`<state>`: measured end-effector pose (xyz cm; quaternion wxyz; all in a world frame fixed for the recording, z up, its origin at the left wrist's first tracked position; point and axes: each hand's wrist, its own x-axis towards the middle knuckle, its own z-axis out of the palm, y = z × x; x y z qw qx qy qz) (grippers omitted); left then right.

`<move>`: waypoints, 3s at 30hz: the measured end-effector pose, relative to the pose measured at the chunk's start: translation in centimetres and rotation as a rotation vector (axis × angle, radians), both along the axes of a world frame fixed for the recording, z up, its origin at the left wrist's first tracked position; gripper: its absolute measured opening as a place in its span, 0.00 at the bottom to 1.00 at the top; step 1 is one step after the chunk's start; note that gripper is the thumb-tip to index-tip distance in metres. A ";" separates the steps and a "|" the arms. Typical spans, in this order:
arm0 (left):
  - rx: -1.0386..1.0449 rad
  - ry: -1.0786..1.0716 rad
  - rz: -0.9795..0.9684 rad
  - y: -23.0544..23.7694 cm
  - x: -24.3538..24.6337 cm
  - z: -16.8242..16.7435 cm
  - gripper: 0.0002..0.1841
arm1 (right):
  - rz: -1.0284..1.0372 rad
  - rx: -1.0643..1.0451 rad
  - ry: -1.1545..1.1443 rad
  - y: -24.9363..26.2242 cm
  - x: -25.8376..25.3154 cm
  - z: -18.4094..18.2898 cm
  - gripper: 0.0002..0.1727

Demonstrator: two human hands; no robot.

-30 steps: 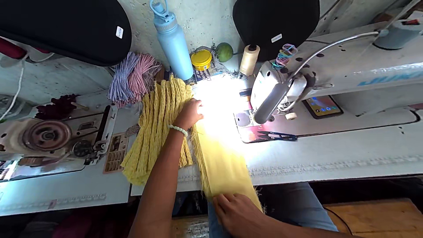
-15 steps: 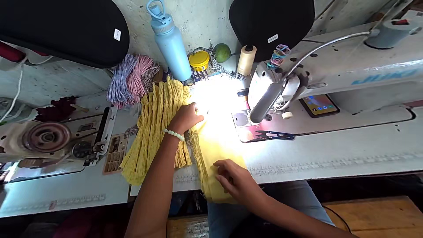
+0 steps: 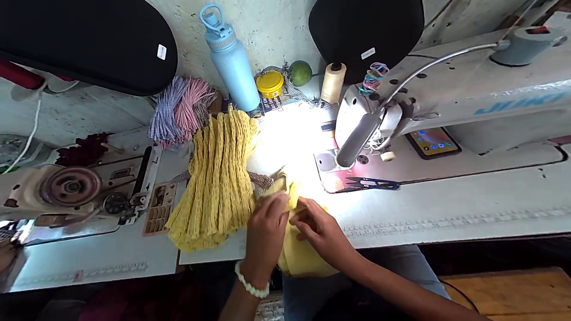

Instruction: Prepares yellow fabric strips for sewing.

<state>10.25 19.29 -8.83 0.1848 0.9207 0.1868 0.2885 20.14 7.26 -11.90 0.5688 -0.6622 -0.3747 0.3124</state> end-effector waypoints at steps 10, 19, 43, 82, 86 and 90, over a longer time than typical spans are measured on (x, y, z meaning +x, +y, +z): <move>-0.119 -0.085 -0.059 1.3 -0.3 0.1 0.11 | -0.037 0.043 -0.004 0.2 0.3 0.0 0.35; -0.184 -0.020 -0.083 3.2 0.3 1.8 0.22 | -0.082 0.152 -0.488 3.5 4.0 -0.8 0.11; -0.361 0.089 -0.726 -0.1 3.9 9.8 0.34 | 0.393 0.697 0.052 -5.4 7.0 7.8 0.15; -0.384 0.110 0.045 5.9 8.7 -0.6 0.15 | 0.638 0.864 0.745 -8.7 5.3 7.5 0.07; -0.506 -0.150 -0.116 4.1 6.1 0.9 0.10 | 0.676 0.804 0.917 -7.6 4.7 7.8 0.07; -0.916 0.048 -0.838 -0.5 1.5 5.2 0.51 | 0.770 0.715 0.831 -6.2 5.7 6.9 0.17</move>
